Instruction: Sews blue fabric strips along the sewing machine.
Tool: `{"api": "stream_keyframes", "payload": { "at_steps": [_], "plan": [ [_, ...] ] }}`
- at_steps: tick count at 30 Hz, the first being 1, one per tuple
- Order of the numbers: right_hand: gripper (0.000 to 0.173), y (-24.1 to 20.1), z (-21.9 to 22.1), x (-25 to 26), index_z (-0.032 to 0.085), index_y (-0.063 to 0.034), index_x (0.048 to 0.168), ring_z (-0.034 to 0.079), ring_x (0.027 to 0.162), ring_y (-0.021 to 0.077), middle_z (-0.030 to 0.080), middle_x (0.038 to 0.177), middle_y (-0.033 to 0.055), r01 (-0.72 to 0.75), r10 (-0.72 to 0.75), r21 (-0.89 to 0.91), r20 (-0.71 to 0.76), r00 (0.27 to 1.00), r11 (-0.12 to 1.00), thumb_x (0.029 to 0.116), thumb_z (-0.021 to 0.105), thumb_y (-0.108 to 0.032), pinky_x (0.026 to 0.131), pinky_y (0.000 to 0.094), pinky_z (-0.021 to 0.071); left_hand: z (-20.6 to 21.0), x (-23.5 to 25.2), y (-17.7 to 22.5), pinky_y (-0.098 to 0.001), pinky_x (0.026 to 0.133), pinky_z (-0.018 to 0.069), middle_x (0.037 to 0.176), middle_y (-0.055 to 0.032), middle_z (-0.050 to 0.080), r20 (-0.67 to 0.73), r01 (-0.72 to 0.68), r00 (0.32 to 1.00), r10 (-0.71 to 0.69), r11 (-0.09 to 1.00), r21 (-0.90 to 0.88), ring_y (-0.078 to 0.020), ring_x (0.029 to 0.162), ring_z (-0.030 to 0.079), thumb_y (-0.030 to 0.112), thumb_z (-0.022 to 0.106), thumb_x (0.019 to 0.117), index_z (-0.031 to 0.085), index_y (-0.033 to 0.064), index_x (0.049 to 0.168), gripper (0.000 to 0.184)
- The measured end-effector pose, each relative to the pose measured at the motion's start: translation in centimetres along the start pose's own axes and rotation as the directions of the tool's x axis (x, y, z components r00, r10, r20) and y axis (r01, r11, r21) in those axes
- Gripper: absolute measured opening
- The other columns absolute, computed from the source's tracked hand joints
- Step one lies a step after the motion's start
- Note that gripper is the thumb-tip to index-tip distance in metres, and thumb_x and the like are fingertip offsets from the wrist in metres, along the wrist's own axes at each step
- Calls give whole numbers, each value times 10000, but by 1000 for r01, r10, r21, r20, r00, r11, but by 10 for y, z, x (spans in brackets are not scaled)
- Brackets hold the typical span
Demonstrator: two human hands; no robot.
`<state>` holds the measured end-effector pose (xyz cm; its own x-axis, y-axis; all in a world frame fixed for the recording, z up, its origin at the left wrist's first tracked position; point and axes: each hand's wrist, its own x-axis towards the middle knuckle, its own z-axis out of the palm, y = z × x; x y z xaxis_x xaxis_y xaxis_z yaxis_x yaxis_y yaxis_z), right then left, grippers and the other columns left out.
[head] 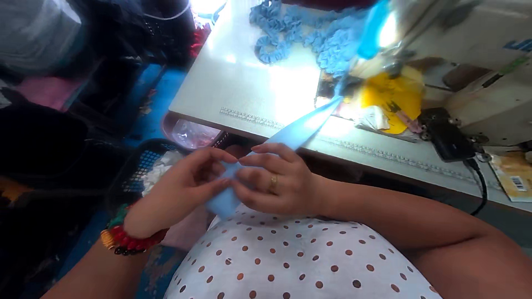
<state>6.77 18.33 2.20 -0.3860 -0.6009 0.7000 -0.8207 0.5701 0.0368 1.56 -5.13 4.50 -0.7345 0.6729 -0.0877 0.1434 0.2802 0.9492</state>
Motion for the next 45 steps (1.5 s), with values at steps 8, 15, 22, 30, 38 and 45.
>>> {"api": "stream_keyframes", "payload": {
  "at_steps": [8, 15, 22, 30, 38, 45],
  "plan": [
    [167, -15, 0, 31, 758, -104, 964, 648, 879, 198, 714, 891, 31, 27, -30, 36, 90, 995, 999, 991, 598, -65, 895, 405, 491, -11, -29, 4, -181, 645, 577, 870, 38, 678, -124, -80, 989, 76, 996, -28, -52, 727, 663, 118, 706, 880, 648, 160, 1174, 303],
    [83, -32, 8, 47, 758, -101, 921, 647, 1173, 285, 713, 1162, 137, -154, 148, 222, 40, 988, 963, 939, 678, -89, 992, 445, 523, 1, -46, 5, -167, 620, 570, 906, 73, 679, -418, -190, 869, 265, 958, 213, -8, 737, 659, 197, 755, 870, 659, 144, 1076, 234],
    [60, -32, -6, 56, 759, -79, 900, 660, 1087, 169, 729, 1112, 63, -341, 312, 371, 137, 940, 864, 906, 713, -117, 971, 370, 517, 19, -47, -3, -127, 637, 521, 872, 88, 655, -544, -385, 727, 419, 905, 183, 24, 717, 605, 154, 758, 884, 647, 89, 1163, 308],
    [28, -32, -12, 64, 745, -60, 879, 643, 970, 119, 691, 982, 40, -383, 341, 434, 175, 924, 815, 883, 736, -86, 871, 303, 538, 20, -51, -12, -149, 747, 545, 987, 149, 659, -535, -520, 740, 408, 851, -70, 22, 841, 632, 360, 681, 978, 652, 243, 1175, 231],
    [37, -35, -17, 64, 742, -47, 874, 641, 977, 111, 691, 976, 46, -369, 342, 438, 143, 929, 819, 887, 715, -68, 876, 273, 533, 40, -50, -22, -213, 806, 611, 1037, 112, 724, -595, -583, 645, 480, 812, 24, -32, 897, 704, 192, 787, 900, 711, 204, 1108, 222],
    [55, -41, -42, 65, 731, -63, 934, 650, 939, 124, 699, 937, 32, -339, 321, 287, 110, 941, 896, 903, 712, -104, 839, 297, 530, 37, -47, -19, -204, 850, 577, 1047, 92, 695, -507, -662, 558, 657, 721, 205, -31, 986, 672, 189, 710, 971, 719, 197, 1074, 104]
  ]
}}
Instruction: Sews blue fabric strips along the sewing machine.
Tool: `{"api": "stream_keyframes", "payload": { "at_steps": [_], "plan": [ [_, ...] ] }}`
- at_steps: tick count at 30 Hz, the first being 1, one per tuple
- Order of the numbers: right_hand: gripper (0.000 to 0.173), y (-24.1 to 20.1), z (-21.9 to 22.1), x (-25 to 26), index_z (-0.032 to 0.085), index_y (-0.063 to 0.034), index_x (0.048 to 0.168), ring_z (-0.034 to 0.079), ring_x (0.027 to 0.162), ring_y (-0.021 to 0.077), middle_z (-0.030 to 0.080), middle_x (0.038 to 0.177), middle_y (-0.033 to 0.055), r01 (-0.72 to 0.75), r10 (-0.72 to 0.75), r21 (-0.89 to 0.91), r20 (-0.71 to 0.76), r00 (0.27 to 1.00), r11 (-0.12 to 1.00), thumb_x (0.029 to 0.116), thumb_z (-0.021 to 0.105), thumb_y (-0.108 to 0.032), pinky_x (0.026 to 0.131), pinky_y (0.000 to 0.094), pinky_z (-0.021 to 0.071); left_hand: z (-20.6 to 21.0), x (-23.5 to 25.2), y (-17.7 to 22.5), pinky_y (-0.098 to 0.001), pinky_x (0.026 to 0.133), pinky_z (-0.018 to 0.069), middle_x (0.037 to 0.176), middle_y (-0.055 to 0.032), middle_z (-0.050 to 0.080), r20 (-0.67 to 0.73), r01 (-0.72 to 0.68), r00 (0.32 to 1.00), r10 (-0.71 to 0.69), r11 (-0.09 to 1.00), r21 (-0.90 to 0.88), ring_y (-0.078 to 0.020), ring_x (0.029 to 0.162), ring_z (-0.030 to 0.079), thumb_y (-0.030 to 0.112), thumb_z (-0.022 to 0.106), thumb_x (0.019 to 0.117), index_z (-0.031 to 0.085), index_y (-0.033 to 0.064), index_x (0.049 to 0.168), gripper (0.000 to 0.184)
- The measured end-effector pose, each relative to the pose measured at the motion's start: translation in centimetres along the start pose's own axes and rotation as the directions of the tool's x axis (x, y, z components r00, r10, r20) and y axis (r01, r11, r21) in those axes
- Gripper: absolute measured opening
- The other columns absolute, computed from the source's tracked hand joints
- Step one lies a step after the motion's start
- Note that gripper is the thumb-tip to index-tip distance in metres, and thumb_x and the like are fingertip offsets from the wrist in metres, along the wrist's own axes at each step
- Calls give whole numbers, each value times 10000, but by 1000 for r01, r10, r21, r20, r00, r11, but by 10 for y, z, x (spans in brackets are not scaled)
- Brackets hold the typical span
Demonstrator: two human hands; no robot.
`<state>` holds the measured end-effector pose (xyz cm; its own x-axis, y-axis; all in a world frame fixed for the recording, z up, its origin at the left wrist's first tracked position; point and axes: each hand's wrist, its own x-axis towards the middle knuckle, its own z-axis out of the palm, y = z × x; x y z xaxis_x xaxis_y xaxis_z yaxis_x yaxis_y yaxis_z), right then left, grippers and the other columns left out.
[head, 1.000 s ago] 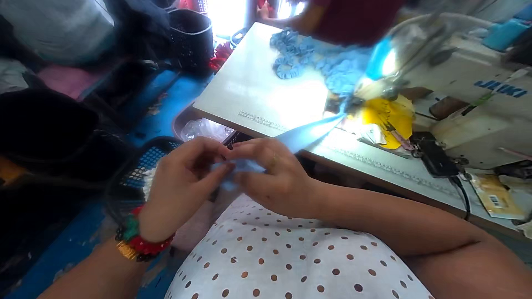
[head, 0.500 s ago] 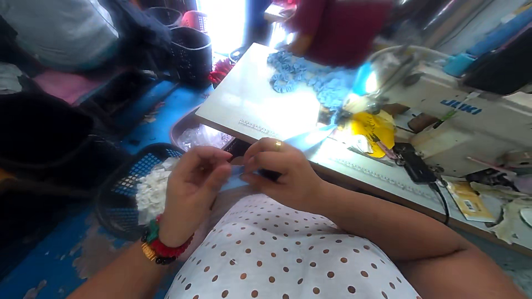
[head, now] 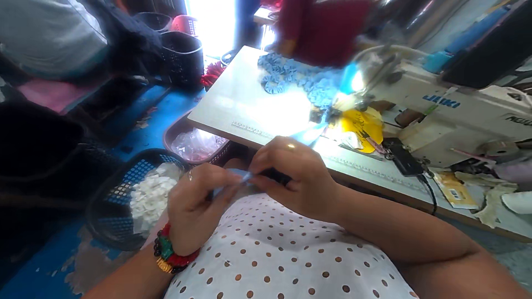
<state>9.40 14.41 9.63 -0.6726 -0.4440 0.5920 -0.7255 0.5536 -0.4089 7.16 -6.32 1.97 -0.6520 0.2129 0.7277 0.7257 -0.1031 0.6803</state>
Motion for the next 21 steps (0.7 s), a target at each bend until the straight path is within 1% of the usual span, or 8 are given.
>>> {"api": "stream_keyframes", "payload": {
  "at_steps": [3, 6, 10, 13, 14, 16, 18, 21],
  "plan": [
    [156, -17, -17, -9, 768, -86, 1062, 666, 882, 144, 722, 904, 30, 71, -63, -192, 46, 997, 979, 978, 642, -123, 807, 320, 537, -5, 1, 5, -253, 899, 541, 1045, 23, 707, 148, -186, 974, 170, 977, 105, -78, 1019, 661, 167, 642, 1013, 705, 148, 1093, 104],
    [201, -42, -33, -33, 746, -74, 1074, 724, 909, 210, 767, 973, 94, 153, -121, -383, 106, 987, 911, 1035, 550, -96, 813, 363, 574, -4, 8, 17, -289, 919, 548, 1051, -33, 694, 289, -363, 902, 320, 926, 109, -136, 1023, 670, 141, 623, 1021, 664, 112, 1113, 104],
    [175, -69, -46, -69, 695, -36, 1080, 751, 949, 250, 769, 974, 117, 158, -100, -476, 144, 984, 865, 1035, 532, -77, 860, 361, 610, 8, 21, 30, -304, 885, 548, 1008, -82, 708, 470, -495, 740, 482, 863, -105, -189, 974, 680, 93, 603, 1014, 660, 64, 1097, 105],
    [180, -76, -58, -94, 697, -20, 1090, 751, 946, 233, 768, 967, 124, 162, -85, -404, 203, 976, 900, 1033, 529, -48, 870, 330, 601, 27, 30, 26, -302, 884, 548, 975, -92, 718, 527, -417, 650, 547, 837, -354, -191, 960, 685, 90, 609, 1010, 683, 51, 1062, 99],
    [186, -76, -61, -102, 698, -14, 1090, 753, 942, 229, 768, 963, 131, 155, -81, -350, 219, 972, 924, 1032, 524, -45, 862, 322, 602, 35, 32, 21, -284, 886, 544, 962, -73, 713, 544, -348, 660, 518, 853, -390, -167, 964, 681, 148, 619, 1022, 681, 71, 1041, 100],
    [185, -72, -63, -117, 694, -23, 1080, 748, 924, 210, 759, 956, 131, 86, -37, -226, 212, 977, 970, 1042, 518, -63, 825, 296, 598, 53, 41, 0, -218, 882, 500, 971, -14, 691, 620, -213, 705, 343, 937, -276, -81, 975, 640, 320, 575, 1052, 671, 125, 1064, 217],
    [180, -70, -64, -129, 701, -29, 1071, 741, 911, 192, 751, 953, 132, -10, 28, -109, 166, 986, 994, 1043, 530, -79, 796, 271, 587, 79, 52, -35, -221, 858, 550, 1023, 1, 714, 638, -91, 759, 130, 991, -95, -42, 970, 664, 329, 624, 1012, 717, 119, 1117, 252],
    [167, -67, -64, -142, 716, -18, 1042, 731, 890, 172, 748, 950, 141, -121, 118, 42, 72, 990, 992, 1033, 558, -74, 769, 243, 576, 130, 55, -78, -368, 909, 556, 1160, -92, 692, 657, -92, 753, 32, 994, 56, -195, 1042, 662, 252, 753, 893, 680, 62, 1252, 413]
  ]
}}
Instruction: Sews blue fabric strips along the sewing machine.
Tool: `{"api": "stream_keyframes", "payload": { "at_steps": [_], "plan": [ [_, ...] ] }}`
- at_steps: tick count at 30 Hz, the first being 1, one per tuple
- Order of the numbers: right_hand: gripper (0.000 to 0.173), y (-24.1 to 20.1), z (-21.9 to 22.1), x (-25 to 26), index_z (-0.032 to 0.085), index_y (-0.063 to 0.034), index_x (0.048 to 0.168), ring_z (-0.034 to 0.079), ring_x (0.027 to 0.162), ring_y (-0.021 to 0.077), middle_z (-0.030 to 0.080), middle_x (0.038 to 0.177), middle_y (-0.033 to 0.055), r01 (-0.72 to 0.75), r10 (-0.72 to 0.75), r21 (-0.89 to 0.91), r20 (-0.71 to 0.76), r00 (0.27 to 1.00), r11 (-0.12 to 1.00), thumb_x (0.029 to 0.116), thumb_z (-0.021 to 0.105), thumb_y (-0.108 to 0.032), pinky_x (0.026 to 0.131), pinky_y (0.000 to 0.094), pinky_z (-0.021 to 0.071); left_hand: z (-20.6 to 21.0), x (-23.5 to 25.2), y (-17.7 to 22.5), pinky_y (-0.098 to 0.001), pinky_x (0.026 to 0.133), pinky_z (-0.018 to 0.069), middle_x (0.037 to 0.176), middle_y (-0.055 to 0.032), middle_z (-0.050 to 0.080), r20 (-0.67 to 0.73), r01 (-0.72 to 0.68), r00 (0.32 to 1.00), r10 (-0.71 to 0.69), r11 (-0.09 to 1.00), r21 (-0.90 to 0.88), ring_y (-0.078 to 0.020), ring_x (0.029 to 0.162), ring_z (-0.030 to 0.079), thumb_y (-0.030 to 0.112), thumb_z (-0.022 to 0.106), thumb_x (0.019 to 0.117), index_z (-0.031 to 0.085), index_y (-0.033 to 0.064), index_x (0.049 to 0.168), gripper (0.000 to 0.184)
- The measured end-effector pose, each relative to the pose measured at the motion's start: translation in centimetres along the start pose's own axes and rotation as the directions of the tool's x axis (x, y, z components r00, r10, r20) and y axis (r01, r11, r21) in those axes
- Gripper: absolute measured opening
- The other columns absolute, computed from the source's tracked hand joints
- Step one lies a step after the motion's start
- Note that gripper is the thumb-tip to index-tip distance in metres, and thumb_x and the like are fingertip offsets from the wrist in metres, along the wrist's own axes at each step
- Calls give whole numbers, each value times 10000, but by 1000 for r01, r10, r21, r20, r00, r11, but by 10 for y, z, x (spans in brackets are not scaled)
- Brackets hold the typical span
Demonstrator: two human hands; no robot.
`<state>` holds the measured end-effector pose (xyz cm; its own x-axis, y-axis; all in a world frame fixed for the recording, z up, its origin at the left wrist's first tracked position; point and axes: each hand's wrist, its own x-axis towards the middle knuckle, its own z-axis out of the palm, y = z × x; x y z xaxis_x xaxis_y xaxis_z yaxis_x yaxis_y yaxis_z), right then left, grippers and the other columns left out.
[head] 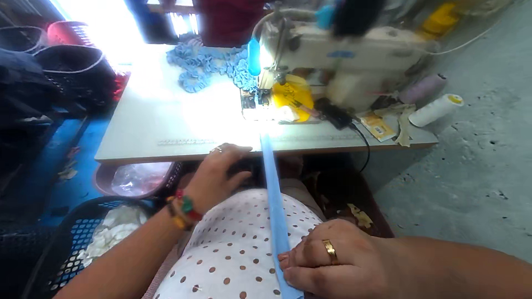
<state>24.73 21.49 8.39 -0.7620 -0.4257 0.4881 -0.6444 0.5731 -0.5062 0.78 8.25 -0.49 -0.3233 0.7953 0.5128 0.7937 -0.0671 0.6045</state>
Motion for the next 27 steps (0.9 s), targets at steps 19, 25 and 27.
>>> {"api": "stream_keyframes", "payload": {
  "at_steps": [19, 25, 27],
  "plan": [
    [172, -10, -6, -17, 711, 14, 1018, 752, 906, 222, 738, 901, 161, -81, 84, 55, -47, 995, 995, 1030, 549, -42, 867, 314, 607, 59, 41, -21, -374, 928, 573, 1032, -113, 783, 17, -620, 751, 660, 697, 359, -249, 1030, 747, 63, 555, 998, 757, 41, 1030, 206],
    [160, 4, 0, -22, 724, -43, 946, 663, 738, 133, 694, 812, 100, -220, 219, 186, 24, 975, 958, 1008, 583, -86, 605, 218, 491, 55, 32, -34, -385, 1006, 533, 1169, -139, 740, 139, -582, 810, 570, 811, 67, -273, 1180, 676, 229, 568, 1010, 739, 28, 1138, 294],
    [162, 5, -2, -21, 725, -41, 941, 665, 738, 138, 691, 799, 100, -249, 243, 204, 52, 969, 947, 1010, 586, -91, 602, 219, 492, 44, 33, -46, -394, 1067, 491, 1243, -163, 702, 120, -448, 886, 448, 894, -30, -267, 1232, 636, 354, 528, 1028, 704, 16, 1217, 426]
  ]
}}
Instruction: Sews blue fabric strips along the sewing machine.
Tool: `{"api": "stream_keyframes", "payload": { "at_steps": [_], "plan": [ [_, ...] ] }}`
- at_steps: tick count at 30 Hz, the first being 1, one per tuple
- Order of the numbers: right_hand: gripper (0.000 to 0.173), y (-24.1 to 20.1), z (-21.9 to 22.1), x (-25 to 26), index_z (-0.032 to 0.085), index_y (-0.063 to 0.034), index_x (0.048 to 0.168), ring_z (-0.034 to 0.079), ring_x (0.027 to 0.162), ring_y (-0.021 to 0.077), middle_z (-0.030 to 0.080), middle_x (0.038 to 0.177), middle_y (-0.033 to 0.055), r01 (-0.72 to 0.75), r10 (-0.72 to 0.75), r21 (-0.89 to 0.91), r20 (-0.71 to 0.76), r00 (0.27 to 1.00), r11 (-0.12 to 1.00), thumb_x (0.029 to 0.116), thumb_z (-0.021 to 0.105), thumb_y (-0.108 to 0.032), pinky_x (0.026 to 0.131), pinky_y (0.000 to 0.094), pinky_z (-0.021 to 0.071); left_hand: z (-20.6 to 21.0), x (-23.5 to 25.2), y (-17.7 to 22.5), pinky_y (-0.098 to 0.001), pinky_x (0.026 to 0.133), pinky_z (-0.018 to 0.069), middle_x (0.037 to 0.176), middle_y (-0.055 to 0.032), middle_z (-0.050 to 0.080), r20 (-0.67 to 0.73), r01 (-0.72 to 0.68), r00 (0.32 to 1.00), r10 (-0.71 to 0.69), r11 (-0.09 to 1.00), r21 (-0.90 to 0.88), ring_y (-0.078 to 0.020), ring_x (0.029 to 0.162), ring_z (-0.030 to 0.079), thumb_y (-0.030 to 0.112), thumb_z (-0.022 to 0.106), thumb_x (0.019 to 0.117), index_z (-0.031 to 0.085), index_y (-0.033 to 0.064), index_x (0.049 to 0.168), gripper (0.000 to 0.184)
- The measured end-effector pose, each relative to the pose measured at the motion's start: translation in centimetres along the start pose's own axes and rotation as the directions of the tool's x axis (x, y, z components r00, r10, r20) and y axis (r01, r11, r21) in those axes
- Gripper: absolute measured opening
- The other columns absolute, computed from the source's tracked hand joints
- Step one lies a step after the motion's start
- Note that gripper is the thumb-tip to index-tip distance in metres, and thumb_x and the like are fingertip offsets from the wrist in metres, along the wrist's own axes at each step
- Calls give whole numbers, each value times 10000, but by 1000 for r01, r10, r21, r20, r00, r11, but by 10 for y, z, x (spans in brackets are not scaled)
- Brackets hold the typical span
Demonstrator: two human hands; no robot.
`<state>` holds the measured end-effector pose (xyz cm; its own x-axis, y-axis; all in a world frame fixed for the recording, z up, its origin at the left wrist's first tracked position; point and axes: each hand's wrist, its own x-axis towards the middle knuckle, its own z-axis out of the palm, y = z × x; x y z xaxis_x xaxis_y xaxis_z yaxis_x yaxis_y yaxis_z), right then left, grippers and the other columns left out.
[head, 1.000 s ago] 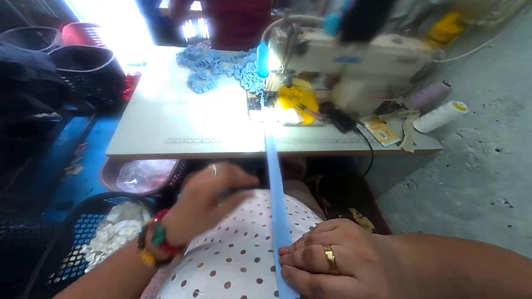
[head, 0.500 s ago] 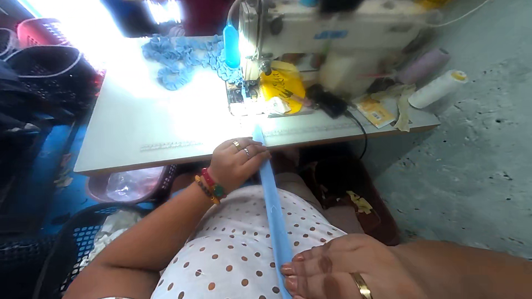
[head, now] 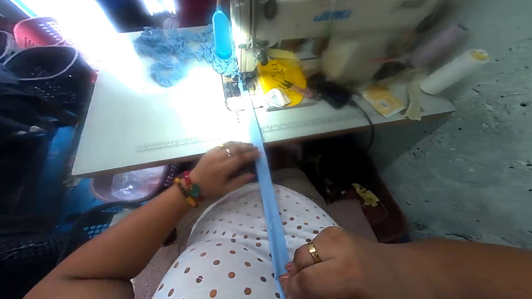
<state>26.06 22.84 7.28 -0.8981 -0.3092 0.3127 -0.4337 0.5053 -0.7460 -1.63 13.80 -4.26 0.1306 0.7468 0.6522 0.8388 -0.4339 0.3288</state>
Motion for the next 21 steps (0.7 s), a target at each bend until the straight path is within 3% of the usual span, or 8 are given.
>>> {"api": "stream_keyframes", "payload": {
  "at_steps": [2, 4, 7, 8, 10, 13, 16, 21],
  "plan": [
    [161, 1, -2, 2, 725, -41, 936, 672, 744, 147, 699, 804, 105, -16, 16, 22, 22, 1000, 1000, 1001, 583, -78, 603, 232, 495, -9, 3, -19, -410, 1056, 471, 1238, -168, 695, -72, 216, 974, -216, 976, -20, -271, 1202, 626, 310, 465, 1038, 690, 4, 1230, 426],
    [157, 2, -3, 5, 720, -38, 939, 661, 717, 158, 687, 790, 108, -20, 18, 44, 46, 999, 999, 995, 576, -65, 585, 245, 489, -13, 23, -48, -491, 1018, 460, 1205, -194, 700, -100, 444, 891, -442, 896, -2, -333, 1166, 633, 201, 443, 1039, 686, -6, 1240, 378],
    [163, 3, -5, 11, 717, -34, 935, 637, 668, 170, 664, 760, 108, -63, 57, 70, 83, 995, 996, 992, 565, -51, 556, 264, 476, -5, 57, -102, -553, 1089, 417, 1320, -215, 660, 19, 677, 734, -679, 734, 43, -367, 1275, 602, 189, 453, 1063, 615, 19, 1383, 397],
    [164, 3, -6, 12, 720, -33, 938, 644, 669, 173, 671, 763, 110, -82, 75, 73, 94, 993, 994, 988, 565, -49, 559, 268, 482, 0, 67, -118, -550, 1133, 379, 1400, -210, 607, 73, 728, 680, -730, 683, 48, -357, 1345, 546, 188, 454, 1064, 561, 27, 1440, 423],
    [164, 3, -9, 12, 722, -26, 944, 659, 688, 182, 683, 778, 119, -124, 115, 83, 112, 987, 989, 985, 564, -45, 576, 278, 498, 11, 81, -145, -587, 1177, 302, 1512, -184, 518, 113, 771, 618, -778, 628, 109, -355, 1439, 444, 167, 467, 1023, 494, 54, 1507, 497],
    [168, 4, -11, 13, 725, -26, 941, 663, 694, 183, 685, 780, 120, -164, 155, 78, 104, 982, 983, 978, 562, -48, 577, 282, 496, 17, 98, -159, -664, 1154, 227, 1599, -109, 433, 147, 789, 554, -819, 573, 223, -350, 1500, 344, 161, 451, 982, 455, 193, 1557, 576],
    [153, 10, -12, 13, 717, -41, 920, 660, 699, 162, 684, 776, 102, -164, 161, 46, 62, 985, 985, 977, 577, -65, 582, 263, 496, 21, 104, -166, -674, 1124, 233, 1576, -106, 456, 149, 786, 549, -822, 569, 243, -363, 1470, 370, 165, 435, 975, 508, 229, 1523, 557],
    [138, 33, -13, 17, 698, -81, 908, 640, 692, 112, 670, 772, 51, -118, 118, -85, -2, 993, 989, 972, 579, -111, 575, 225, 484, 20, 103, -176, -655, 1099, 283, 1529, -74, 513, 142, 748, 600, -787, 615, 249, -339, 1426, 434, 155, 421, 977, 638, 237, 1407, 489]
  ]
}}
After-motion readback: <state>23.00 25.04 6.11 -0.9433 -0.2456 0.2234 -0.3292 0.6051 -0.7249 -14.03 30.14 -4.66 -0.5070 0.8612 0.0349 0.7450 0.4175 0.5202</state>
